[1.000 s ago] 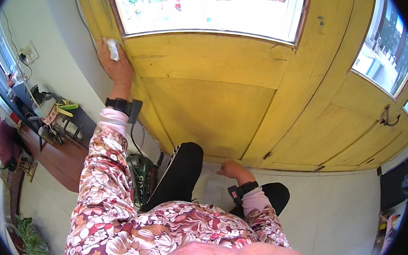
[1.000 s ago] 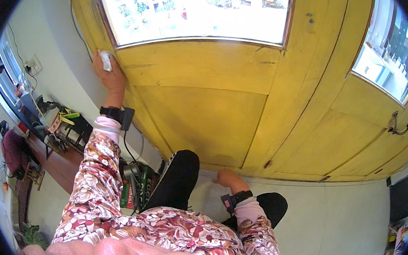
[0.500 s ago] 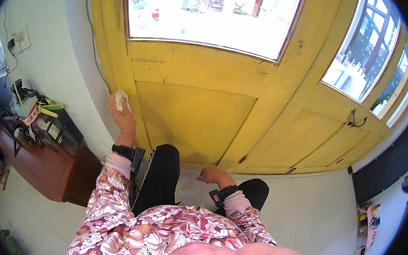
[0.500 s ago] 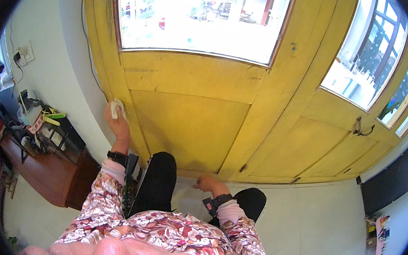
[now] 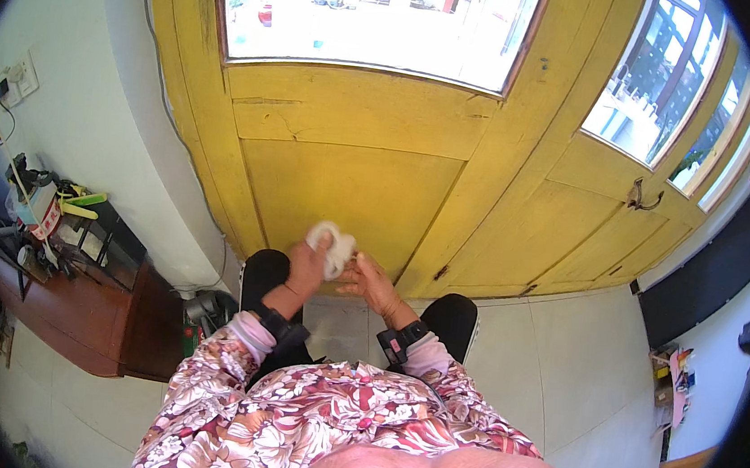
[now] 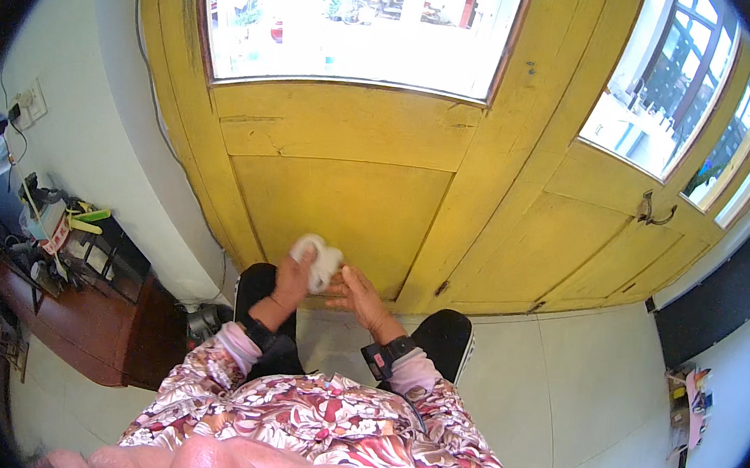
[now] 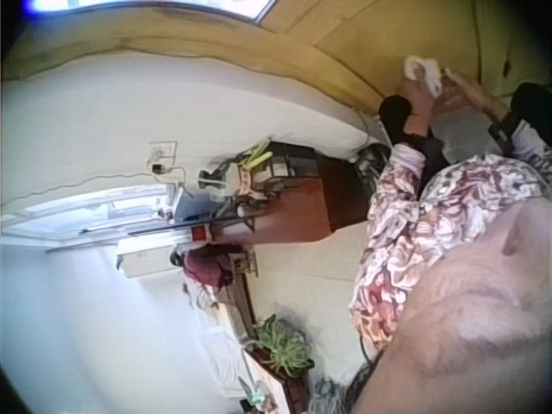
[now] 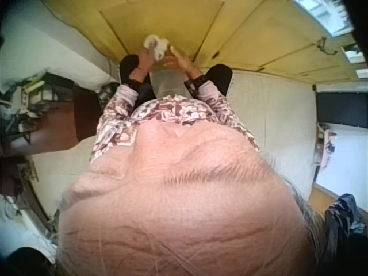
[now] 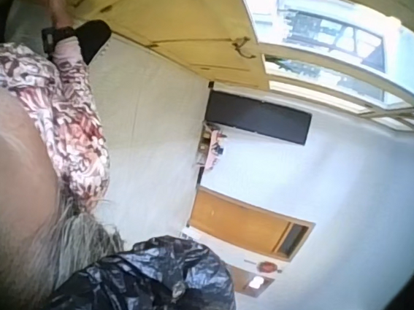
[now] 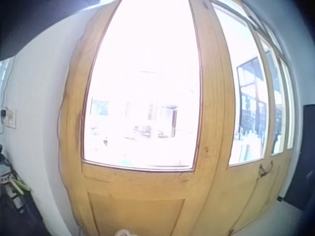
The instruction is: The person wipes the surface of a yellow wooden door with a white cloth. They systematically clean different sections of the door, moving from the lower panels to the upper areas and around the glass panes.
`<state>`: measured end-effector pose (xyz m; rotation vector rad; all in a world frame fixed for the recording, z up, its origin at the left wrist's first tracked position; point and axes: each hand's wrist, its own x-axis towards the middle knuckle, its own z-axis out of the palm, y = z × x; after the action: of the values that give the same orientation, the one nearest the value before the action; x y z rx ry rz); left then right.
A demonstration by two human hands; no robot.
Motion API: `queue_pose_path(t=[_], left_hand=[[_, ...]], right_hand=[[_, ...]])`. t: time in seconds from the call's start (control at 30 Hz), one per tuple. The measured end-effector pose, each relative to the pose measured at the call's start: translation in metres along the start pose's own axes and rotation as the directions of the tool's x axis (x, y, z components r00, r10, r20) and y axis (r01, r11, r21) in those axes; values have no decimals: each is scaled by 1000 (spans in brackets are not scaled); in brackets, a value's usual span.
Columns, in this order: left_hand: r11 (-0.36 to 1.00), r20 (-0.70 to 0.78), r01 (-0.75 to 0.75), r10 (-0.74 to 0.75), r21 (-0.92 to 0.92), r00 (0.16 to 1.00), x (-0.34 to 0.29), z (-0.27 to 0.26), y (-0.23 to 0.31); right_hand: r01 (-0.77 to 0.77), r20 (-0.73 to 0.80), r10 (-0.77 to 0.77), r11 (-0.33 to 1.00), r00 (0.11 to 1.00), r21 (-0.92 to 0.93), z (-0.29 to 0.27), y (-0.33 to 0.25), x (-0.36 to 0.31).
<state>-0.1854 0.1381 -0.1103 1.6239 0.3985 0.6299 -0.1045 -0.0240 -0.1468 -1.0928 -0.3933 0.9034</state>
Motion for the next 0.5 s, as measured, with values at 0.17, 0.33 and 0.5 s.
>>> queue_pose_path(t=[0.17, 0.33, 0.5], left_hand=[[955, 65, -226, 218, 192, 974, -37, 47, -36], [998, 17, -67, 67, -8, 998, -56, 41, -56], [996, -74, 87, -84, 33, 994, -60, 34, -53]], right_hand=[[-68, -111, 106, 950, 988, 305, -8, 12, 13], [-146, -83, 178, 944, 981, 296, -14, 45, 9], [-194, 27, 195, 933, 980, 303, -3, 47, -8]])
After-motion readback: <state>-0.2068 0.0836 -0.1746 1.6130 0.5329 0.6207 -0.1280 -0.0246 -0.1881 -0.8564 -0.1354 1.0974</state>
